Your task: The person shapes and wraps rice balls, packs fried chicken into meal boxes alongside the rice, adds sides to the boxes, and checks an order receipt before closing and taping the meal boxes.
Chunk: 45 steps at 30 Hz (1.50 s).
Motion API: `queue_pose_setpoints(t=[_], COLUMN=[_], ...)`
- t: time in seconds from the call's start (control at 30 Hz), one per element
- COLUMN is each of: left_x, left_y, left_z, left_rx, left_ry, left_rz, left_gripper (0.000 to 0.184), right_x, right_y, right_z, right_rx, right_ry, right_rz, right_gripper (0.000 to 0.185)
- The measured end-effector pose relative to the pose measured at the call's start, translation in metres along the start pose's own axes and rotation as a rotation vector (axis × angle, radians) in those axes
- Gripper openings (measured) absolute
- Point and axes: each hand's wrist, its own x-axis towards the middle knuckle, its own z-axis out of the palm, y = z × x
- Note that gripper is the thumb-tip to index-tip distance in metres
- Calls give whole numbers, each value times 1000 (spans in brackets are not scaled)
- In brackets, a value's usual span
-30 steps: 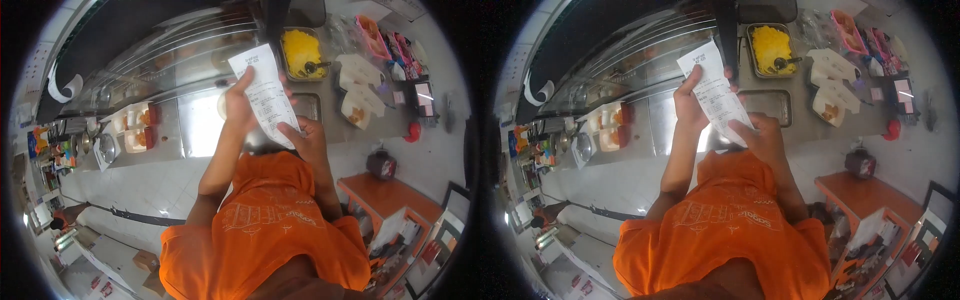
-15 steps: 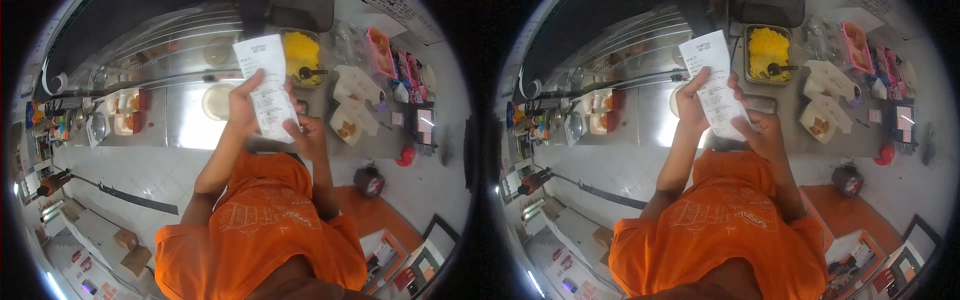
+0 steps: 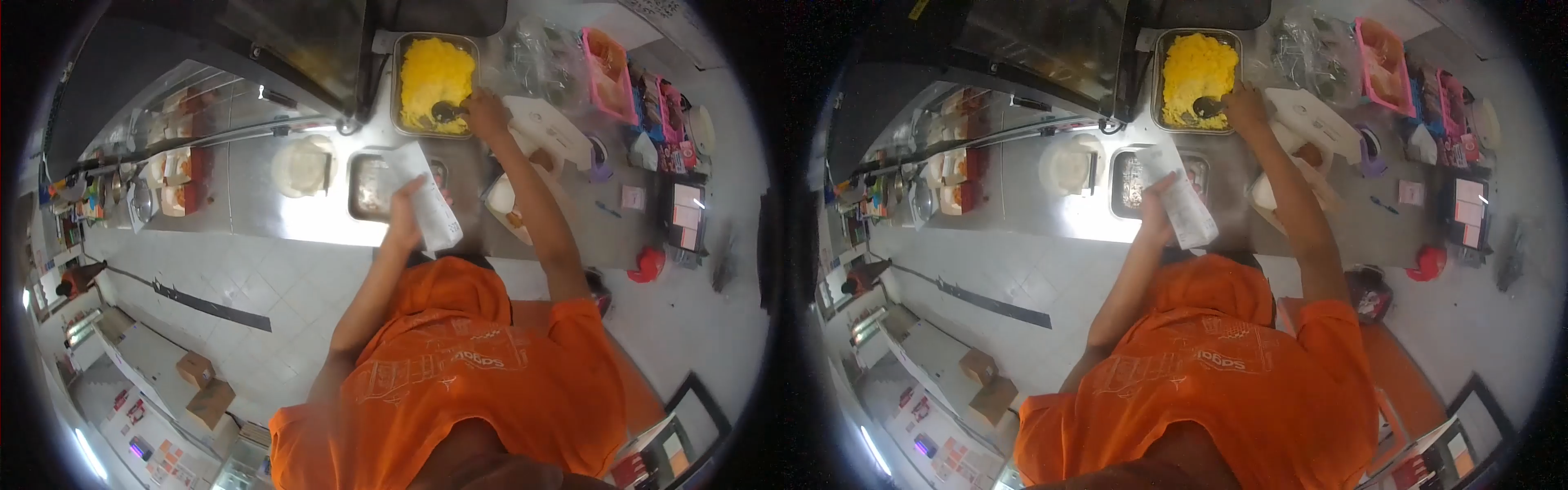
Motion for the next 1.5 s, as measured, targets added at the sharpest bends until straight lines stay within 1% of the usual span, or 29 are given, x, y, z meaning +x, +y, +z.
queue_pose_setpoints(t=[0.07,0.1,0.13,0.2,0.3,0.4,0.43,0.5,0.53,0.6,0.63,0.73,0.8,0.87,0.9,0.93,1.03,1.13,1.2,1.23,1.27,1.3,1.33,1.4,1.43,1.47,1.5], left_x=[19,30,42,60,85,110,122,119,118,125,128,128,126,124,123,122,120,103,96,89,77,61,47,27,24,22,15], left_y=[-21,-26,-31,-32,-24,-17,-14,-9,-5,-3,-3,0,1,3,4,4,2,5,13,16,20,26,32,40,40,42,44], left_z=[-14,-19,-23,-16,-3,5,-3,7,11,4,0,-4,-6,-9,-10,-11,-17,-18,-27,-34,-36,-33,-30,-34,-45,-55,-55], left_rx=[-83,-80,-111,-174,-191,-175,-224,-204,-198,-241,-260,-236,-244,-231,-221,-208,-197,-95,-22,11,23,39,57,104,120,135,149], left_ry=[50,-16,7,48,74,100,34,84,107,86,75,59,46,39,39,38,1,-24,6,27,-2,-34,-67,-48,-75,-106,-86], left_rz=[8,94,112,142,148,181,127,206,247,213,194,179,182,172,164,152,85,75,18,-14,7,22,24,16,40,70,32], left_gripper=[29,34,35,37,42,46,48,48,47,46,46,44,43,42,41,40,38,39,43,45,46,48,50,54,55,55,55], right_x=[-2,-2,-3,5,39,63,60,47,43,21,18,-4,-5,1,12,16,65,89,86,82,77,72,55,24,4,-24,-51], right_y=[5,5,4,-3,-1,-3,-7,-16,-18,-28,-29,-26,-20,-18,-16,-16,12,51,67,73,81,81,86,69,77,66,53], right_z=[4,2,-1,-18,-26,-25,-13,29,34,36,35,35,23,0,-28,-46,-41,31,35,39,44,34,22,-50,-53,-83,-114], right_rx=[160,183,206,133,11,-178,-205,-262,-243,-201,-64,10,177,154,41,-72,126,284,524,624,722,796,816,854,868,863,863], right_ry=[-28,-89,-151,-364,-138,-99,-119,-155,-163,-193,-314,-452,-575,-645,-653,-660,-951,-1257,-1215,-1153,-1093,-982,-950,-885,-872,-806,-735], right_rz=[-145,-163,-180,-99,7,-66,-71,-80,-85,-99,-50,-43,49,-38,-176,-310,-194,97,271,253,231,113,117,121,153,251,349], right_gripper=[25,28,31,40,47,50,53,60,60,60,57,55,56,44,35,32,33,20,20,20,20,19,20,21,24,26,29])
